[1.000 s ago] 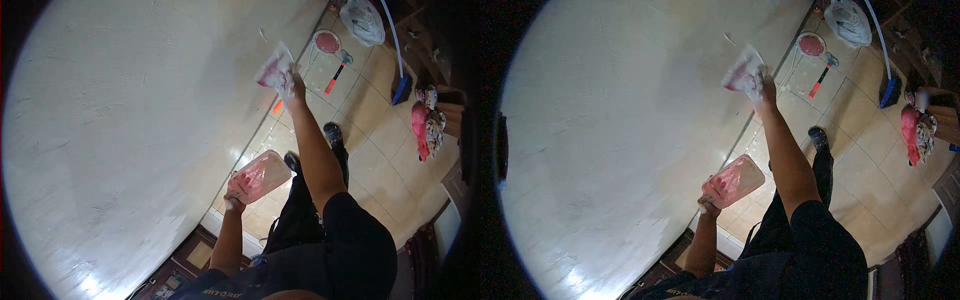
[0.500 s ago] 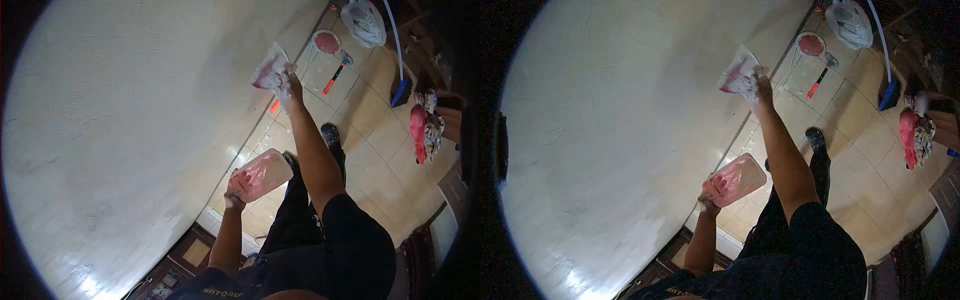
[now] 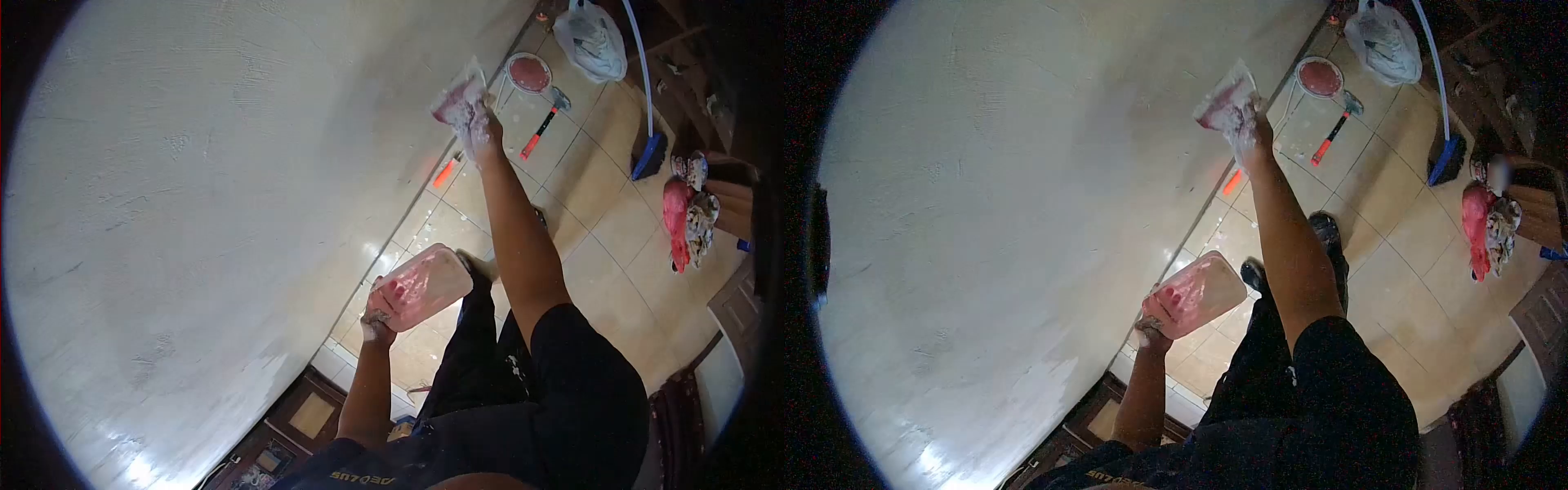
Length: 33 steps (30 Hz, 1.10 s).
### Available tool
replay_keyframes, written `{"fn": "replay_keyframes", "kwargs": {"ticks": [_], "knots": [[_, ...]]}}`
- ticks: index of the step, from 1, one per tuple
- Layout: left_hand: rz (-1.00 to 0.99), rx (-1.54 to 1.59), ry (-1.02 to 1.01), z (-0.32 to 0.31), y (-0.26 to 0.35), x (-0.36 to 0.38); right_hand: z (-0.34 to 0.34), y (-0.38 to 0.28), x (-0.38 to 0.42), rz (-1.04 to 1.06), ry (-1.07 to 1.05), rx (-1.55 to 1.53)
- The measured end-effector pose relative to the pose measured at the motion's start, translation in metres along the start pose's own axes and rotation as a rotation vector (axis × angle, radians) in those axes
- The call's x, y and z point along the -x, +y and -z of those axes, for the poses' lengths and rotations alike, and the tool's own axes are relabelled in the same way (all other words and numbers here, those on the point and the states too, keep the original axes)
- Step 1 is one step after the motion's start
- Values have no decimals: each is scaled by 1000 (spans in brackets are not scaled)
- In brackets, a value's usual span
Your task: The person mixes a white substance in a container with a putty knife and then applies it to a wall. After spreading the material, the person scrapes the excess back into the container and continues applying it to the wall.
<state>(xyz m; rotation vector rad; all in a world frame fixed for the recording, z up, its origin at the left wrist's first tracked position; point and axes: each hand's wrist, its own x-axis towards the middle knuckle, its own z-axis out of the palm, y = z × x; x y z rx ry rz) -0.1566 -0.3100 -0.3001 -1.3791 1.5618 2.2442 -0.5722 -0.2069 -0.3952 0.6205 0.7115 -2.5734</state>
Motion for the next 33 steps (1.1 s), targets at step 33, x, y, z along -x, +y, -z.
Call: {"fn": "replay_keyframes", "kwargs": {"ticks": [33], "knots": [[49,299,14,-33,38,17,-69,29,-5,419,45,608]]}}
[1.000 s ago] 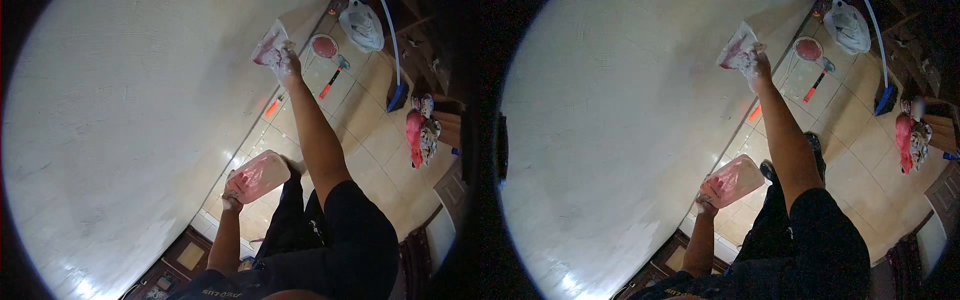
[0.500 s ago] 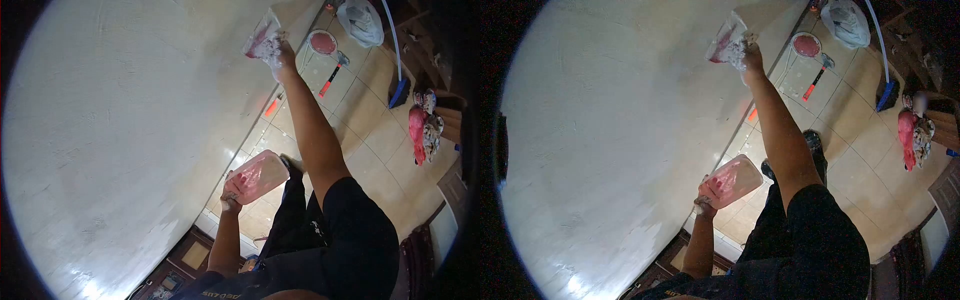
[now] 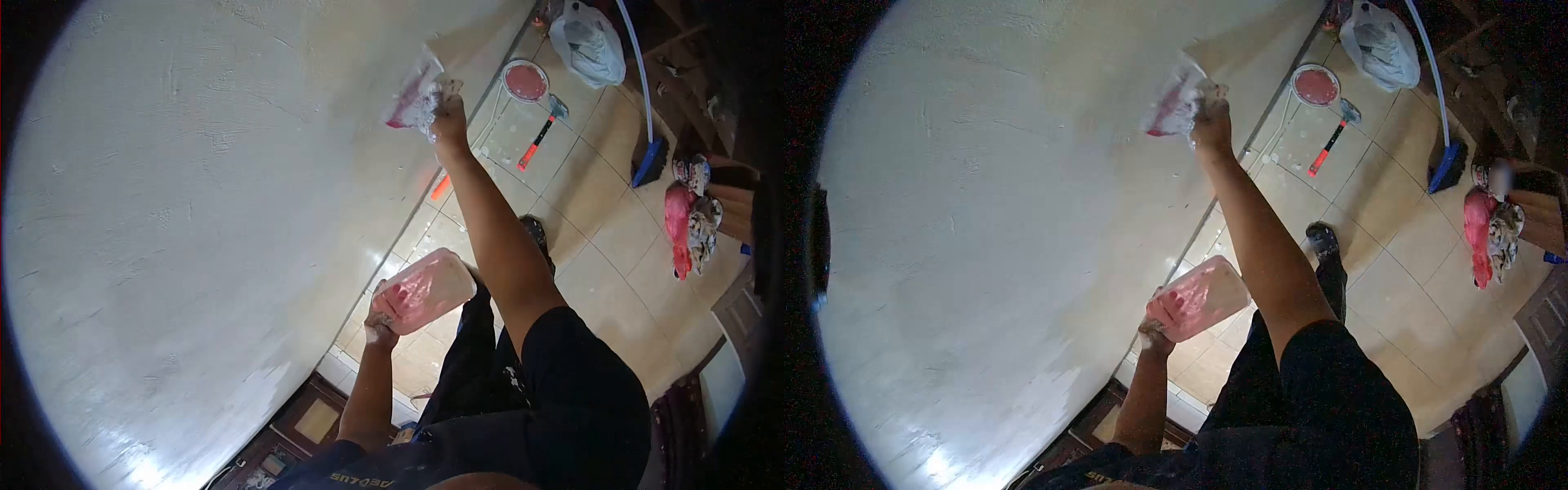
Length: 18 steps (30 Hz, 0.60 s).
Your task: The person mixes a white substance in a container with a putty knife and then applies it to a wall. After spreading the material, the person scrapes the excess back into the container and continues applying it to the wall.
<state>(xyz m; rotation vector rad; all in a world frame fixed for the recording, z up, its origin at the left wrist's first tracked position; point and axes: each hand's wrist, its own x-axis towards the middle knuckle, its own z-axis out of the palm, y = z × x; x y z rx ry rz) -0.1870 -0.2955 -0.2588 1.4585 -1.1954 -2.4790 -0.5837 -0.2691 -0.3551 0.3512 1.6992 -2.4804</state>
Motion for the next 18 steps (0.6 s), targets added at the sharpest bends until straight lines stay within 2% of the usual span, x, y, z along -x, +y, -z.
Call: {"fn": "replay_keyframes", "kwargs": {"ticks": [2,3,4,5,6,7,8,9,10,12,14,15,17,18], "knots": [[-20,-10,63,-14,4,3,32,19,3,-30,-131,-160],[-24,-11,53,-7,1,1,61,54,-3,174,-93,227],[-32,70,-41,9,-4,-1,80,80,-8,369,-45,615],[-43,154,-135,18,-6,-5,75,45,3,106,-9,307],[-42,155,-134,16,-3,-6,72,11,17,-160,24,-2],[-22,-40,-94,13,1,-6,67,17,2,-125,19,39],[0,-236,-58,10,5,-7,53,-13,2,-152,15,-159],[2,-238,-57,8,6,-8,33,-57,2,-176,9,-358],[3,-205,-62,7,6,-9,23,-79,-2,-177,10,-358],[-6,-172,-66,4,5,-8,6,-100,-18,60,-304,-443],[-53,99,-139,1,4,0,-2,-61,-28,-7,-167,-475],[-52,103,-145,2,0,1,16,-22,-36,-138,-177,-341],[-121,-162,-121,4,-3,-3,50,37,-30,88,32,521],[-152,-301,-100,6,-1,-3,63,20,-6,25,-54,-3]]}}
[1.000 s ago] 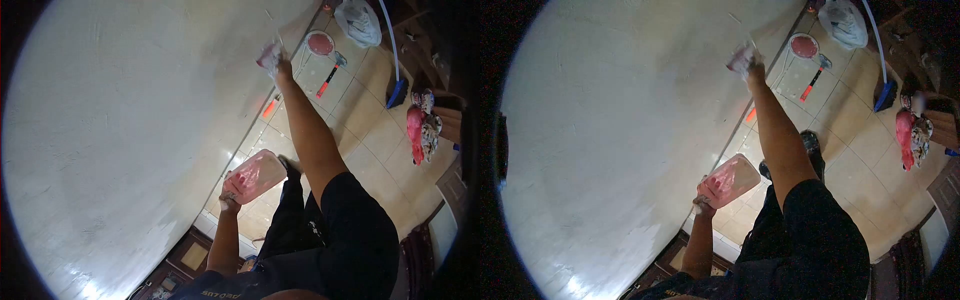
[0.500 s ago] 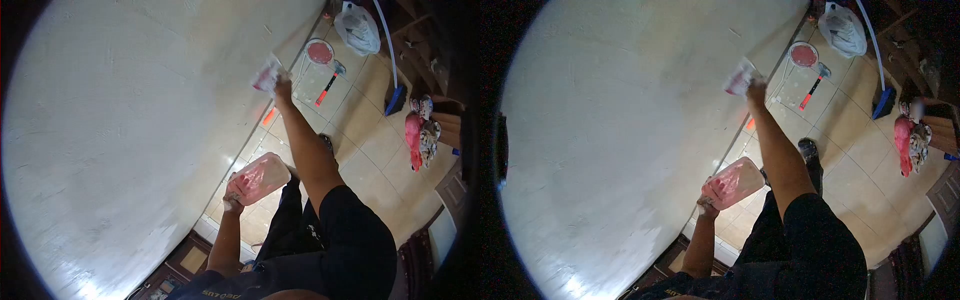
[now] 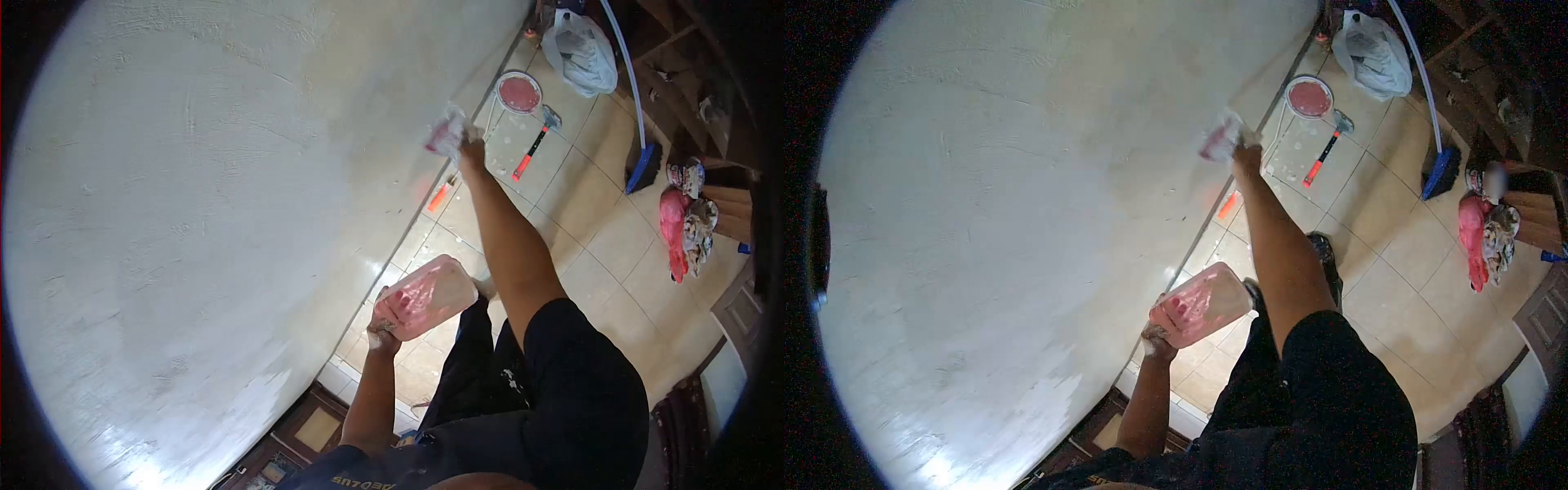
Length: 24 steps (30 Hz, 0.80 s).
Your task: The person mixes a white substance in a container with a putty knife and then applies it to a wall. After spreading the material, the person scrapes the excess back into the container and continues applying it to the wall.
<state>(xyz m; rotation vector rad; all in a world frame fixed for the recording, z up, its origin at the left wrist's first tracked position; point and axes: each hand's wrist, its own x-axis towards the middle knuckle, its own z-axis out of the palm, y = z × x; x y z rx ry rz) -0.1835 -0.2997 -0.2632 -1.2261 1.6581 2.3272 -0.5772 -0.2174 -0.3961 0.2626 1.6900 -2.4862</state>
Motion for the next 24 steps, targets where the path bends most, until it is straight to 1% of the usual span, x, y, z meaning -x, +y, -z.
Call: {"fn": "replay_keyframes", "kwargs": {"ticks": [1,2,4,6,8,9,10,11,12,13,14,15,16,17,18,19,20,22,23,24], "knots": [[30,403,-93,-7,15,4,36,108,-14,-71,-47,460],[27,402,-85,-11,21,4,29,88,-6,-74,-54,457],[117,367,5,-13,24,5,-2,-4,26,-502,48,-386],[135,324,33,-11,16,1,-45,-47,38,-363,-17,-436],[153,277,56,-11,14,-2,-77,-97,51,-153,-90,-619],[169,204,87,-11,15,-4,-78,-79,38,-69,-250,-436],[185,132,117,-10,14,-4,-88,-98,41,-70,-129,-105],[190,129,120,-8,14,0,-86,-67,38,21,-52,-62],[116,307,6,-4,12,3,-82,-20,32,116,23,-17],[38,486,-111,-3,11,5,-58,19,26,174,-15,45],[36,488,-114,-4,10,6,-36,41,19,233,-53,105],[22,380,-73,-5,10,5,-23,7,37,-10,-21,78],[7,271,-30,-5,10,4,9,40,27,405,-49,577],[4,271,-30,-6,10,0,4,27,33,167,3,141],[95,151,57,-8,11,-4,-7,3,40,-79,54,-291],[190,29,144,-8,11,-5,-20,-22,38,-128,43,-330],[197,27,145,-6,9,-4,-35,-50,35,-177,36,-369],[144,179,65,0,5,-1,-53,-88,26,-124,-283,-353],[117,255,23,1,3,0,-72,-81,24,29,-219,-252],[120,253,21,2,1,-1,-91,-74,25,183,-156,-149]]}}
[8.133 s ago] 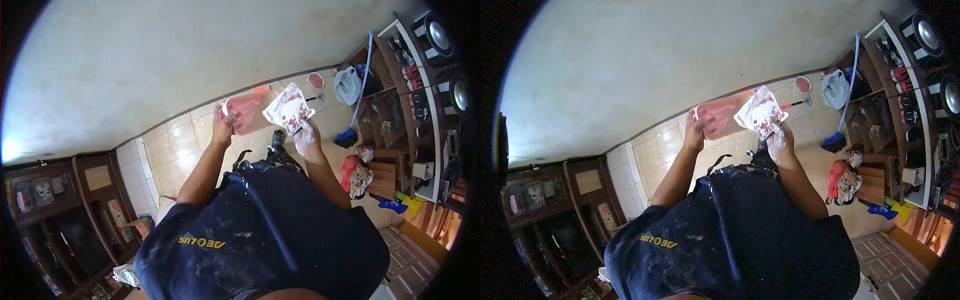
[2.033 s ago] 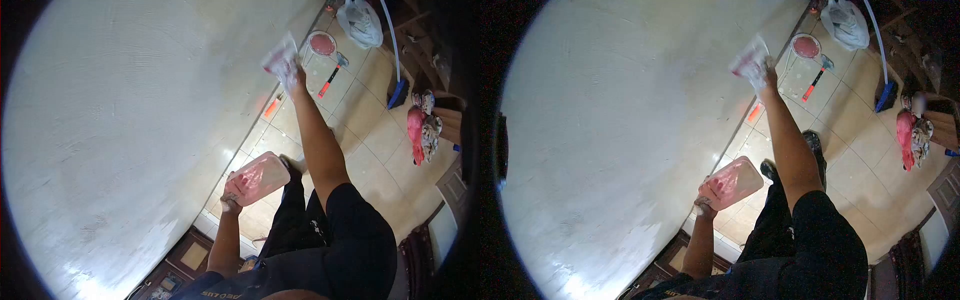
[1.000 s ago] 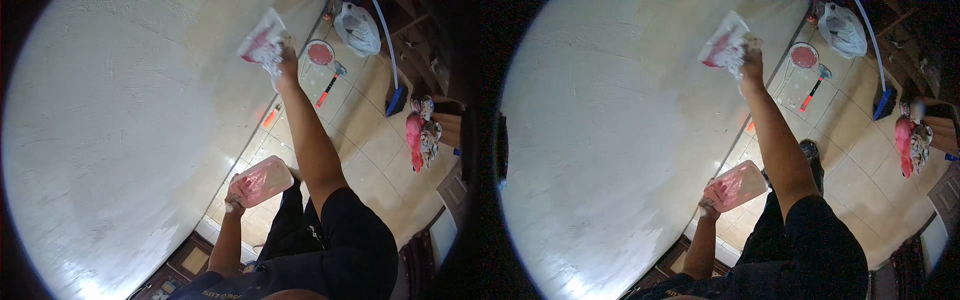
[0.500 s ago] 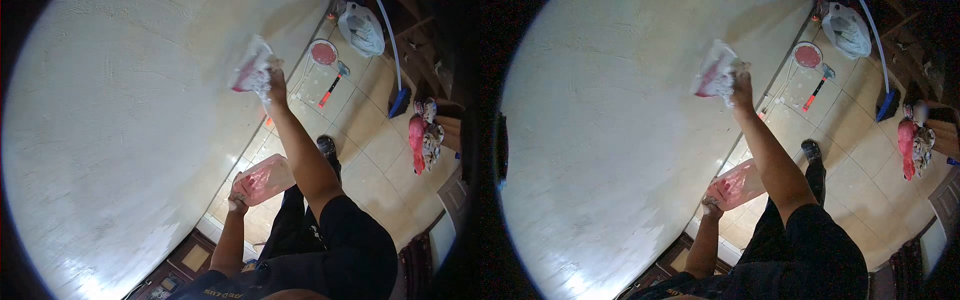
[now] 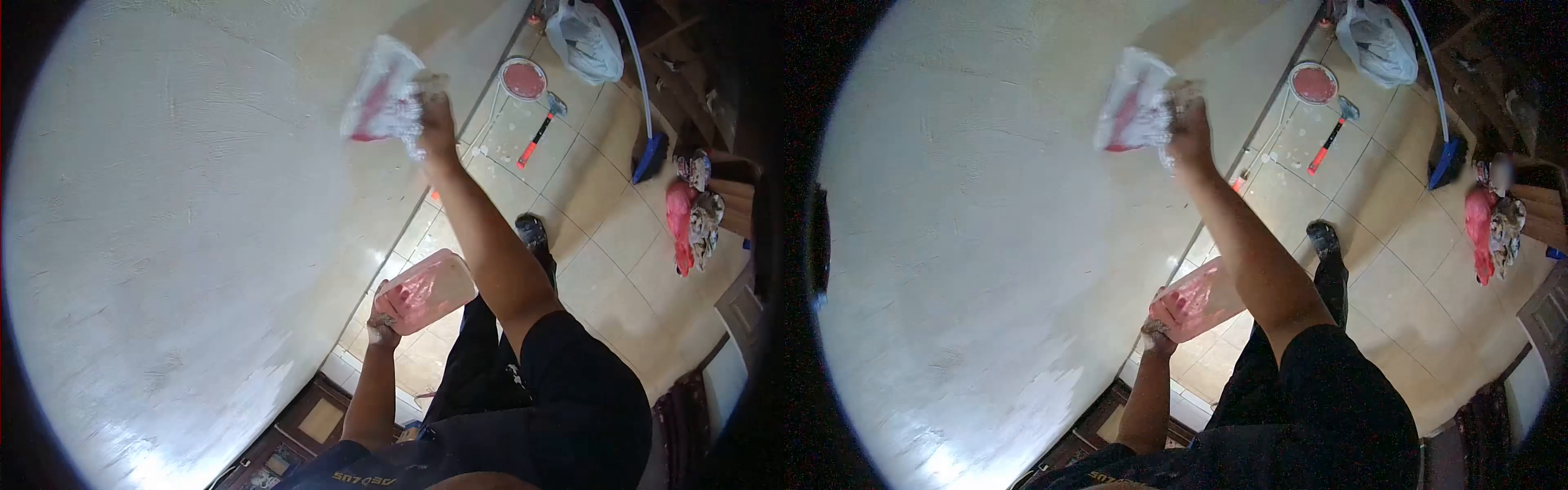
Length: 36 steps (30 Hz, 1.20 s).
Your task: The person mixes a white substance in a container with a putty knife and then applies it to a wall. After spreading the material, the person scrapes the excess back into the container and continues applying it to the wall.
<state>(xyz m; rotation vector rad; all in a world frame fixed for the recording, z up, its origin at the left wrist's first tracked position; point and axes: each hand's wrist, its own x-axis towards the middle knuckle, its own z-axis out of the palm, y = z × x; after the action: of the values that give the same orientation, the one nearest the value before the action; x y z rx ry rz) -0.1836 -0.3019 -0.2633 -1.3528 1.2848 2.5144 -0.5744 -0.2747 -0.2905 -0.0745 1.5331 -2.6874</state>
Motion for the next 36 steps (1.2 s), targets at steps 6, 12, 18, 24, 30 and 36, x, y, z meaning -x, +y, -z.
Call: {"fn": "replay_keyframes", "kwargs": {"ticks": [6,12,18,24,30,36], "knots": [[32,115,129,-9,7,1,76,93,53,-20,62,368],[-55,148,58,-28,14,11,179,41,109,-828,201,-639],[-413,-102,-192,-90,54,53,175,-171,122,-1189,-274,-1093],[-291,166,-149,-190,111,140,170,-306,134,-1271,-410,-656],[-377,253,-114,-251,109,187,96,-410,148,-1055,-237,236],[-546,333,-142,-274,112,191,111,-384,135,-815,-502,678]]}}
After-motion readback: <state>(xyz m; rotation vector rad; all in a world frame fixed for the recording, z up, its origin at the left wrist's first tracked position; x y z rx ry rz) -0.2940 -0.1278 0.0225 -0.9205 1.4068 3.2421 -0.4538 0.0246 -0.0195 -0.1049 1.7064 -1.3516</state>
